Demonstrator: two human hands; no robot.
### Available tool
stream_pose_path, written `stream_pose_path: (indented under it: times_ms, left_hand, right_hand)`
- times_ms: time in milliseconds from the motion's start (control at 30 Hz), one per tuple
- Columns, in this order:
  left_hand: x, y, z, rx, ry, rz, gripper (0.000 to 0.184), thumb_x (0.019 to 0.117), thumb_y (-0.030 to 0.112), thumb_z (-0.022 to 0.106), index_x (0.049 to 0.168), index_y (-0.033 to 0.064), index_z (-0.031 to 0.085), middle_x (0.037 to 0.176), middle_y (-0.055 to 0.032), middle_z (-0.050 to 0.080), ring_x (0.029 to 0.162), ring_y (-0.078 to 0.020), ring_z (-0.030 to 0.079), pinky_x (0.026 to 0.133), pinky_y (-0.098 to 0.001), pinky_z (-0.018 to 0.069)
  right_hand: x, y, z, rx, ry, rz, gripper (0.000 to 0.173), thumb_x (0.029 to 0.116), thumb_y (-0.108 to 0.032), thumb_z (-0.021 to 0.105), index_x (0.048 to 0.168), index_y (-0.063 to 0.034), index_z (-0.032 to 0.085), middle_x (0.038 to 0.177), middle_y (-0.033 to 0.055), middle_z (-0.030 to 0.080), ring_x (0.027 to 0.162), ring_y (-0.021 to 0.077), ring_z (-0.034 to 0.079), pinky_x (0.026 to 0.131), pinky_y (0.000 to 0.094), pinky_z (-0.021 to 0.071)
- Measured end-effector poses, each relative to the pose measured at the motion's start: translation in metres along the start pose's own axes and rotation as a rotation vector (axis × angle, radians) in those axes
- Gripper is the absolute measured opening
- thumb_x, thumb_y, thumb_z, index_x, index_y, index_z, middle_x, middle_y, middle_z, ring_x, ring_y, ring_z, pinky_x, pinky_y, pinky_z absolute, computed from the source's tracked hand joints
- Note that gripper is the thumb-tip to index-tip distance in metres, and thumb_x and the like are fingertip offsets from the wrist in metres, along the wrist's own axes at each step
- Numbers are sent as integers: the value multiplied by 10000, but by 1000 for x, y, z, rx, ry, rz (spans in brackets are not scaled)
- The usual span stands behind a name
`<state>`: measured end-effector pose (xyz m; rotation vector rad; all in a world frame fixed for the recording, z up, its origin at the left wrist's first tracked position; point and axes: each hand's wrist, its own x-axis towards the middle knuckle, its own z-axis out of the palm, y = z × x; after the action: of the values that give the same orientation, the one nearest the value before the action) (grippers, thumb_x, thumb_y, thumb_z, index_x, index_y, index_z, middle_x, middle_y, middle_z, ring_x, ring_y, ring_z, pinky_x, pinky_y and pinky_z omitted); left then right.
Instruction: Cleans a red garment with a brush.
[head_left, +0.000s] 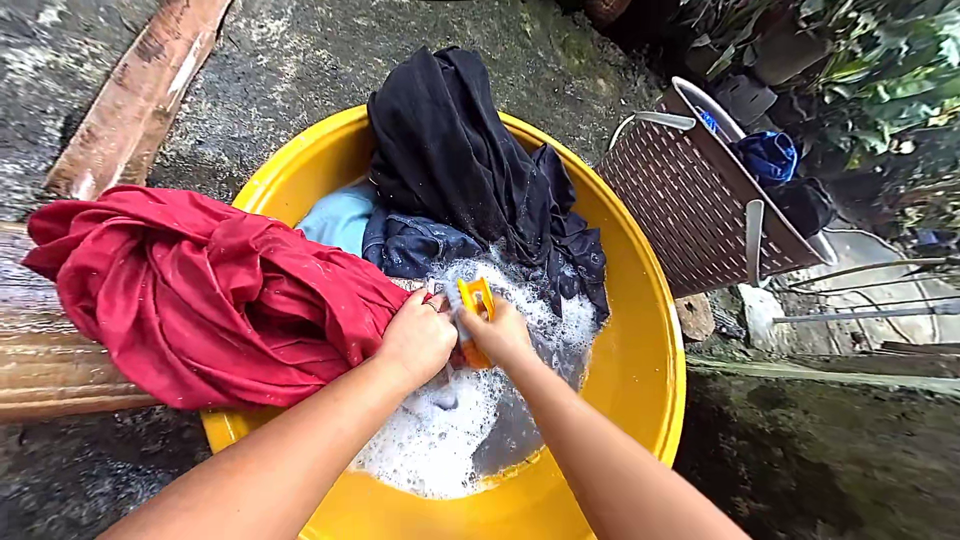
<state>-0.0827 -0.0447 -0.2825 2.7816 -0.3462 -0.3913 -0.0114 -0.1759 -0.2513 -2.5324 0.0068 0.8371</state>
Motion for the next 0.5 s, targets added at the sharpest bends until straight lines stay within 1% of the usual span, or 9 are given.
stream_pose_path:
  times_ms: [67,133,167,233,267,333,367,433,500]
  left_hand:
    - [0,-2,2,8,-5,30,304,990,32,537,1184,124,752,1407,-67,646,1418,-321,495,1199,-531,319]
    - [0,-1,3,7,-8,31,312,994,42,537,1206,139,745,1430,-65,630,1422,-321,491,1199,-530,318]
    - [0,0,2,4,-10,19,309,987,32,538,1189,133,750,1401,-63,651,1423,-310,492,1205,-524,314]
    - [-1,1,-1,-20,-21,-9,262,978,10,541,1092,90,763,1261,-73,719,1406,-290,508,1221,-498,296]
    - [-1,2,-4,-29,-42,-14,250,985,6,530,1067,69,757,1227,-79,728,1406,-288,505,1228,-489,282]
    - [-2,3,-5,-37,-62,-1,255,988,3,525,1074,71,756,1245,-70,725,1423,-287,487,1231,-492,273]
    - [-2,2,-4,-35,-56,10,266,990,2,522,1101,79,751,1280,-65,712,1425,-289,486,1226,-497,276]
    - [-2,-1,3,-34,6,33,275,982,-1,530,1112,85,756,1270,-77,716,1394,-300,521,1209,-506,312]
    - [-1,-2,8,-8,33,45,329,982,2,523,1186,119,753,1353,-61,682,1393,-296,527,1191,-507,340]
  right_hand:
    - [38,-25,0,-152,52,45,582,975,-483,638,1327,-22,589,1170,250,683,1123,423,664,917,648,516]
    - [49,-38,1,-234,78,42,621,984,-505,620,1381,-34,541,1209,245,674,1155,421,658,928,639,520]
    - [41,-36,2,-234,88,12,607,985,-499,622,1367,-33,540,1168,243,684,1114,422,672,901,639,531]
    - [3,-14,4,-184,68,-79,549,989,-460,641,1299,-16,552,1011,224,699,941,395,710,789,615,564]
    - [-17,3,3,-141,19,-89,515,991,-436,648,1277,-19,550,942,184,702,853,336,723,753,564,589]
    - [-43,30,-1,-60,-77,-45,481,981,-395,650,1271,-20,564,911,122,701,821,239,723,785,467,603]
    - [-45,33,-2,-49,-96,-19,471,983,-392,649,1255,-15,573,914,120,701,832,232,722,800,458,598]
    - [-25,24,-2,-89,-74,10,490,989,-416,644,1249,-2,602,966,178,707,895,311,718,824,544,577]
    - [10,5,0,-159,-6,32,543,974,-459,638,1262,1,610,1060,233,696,1010,399,691,855,627,540]
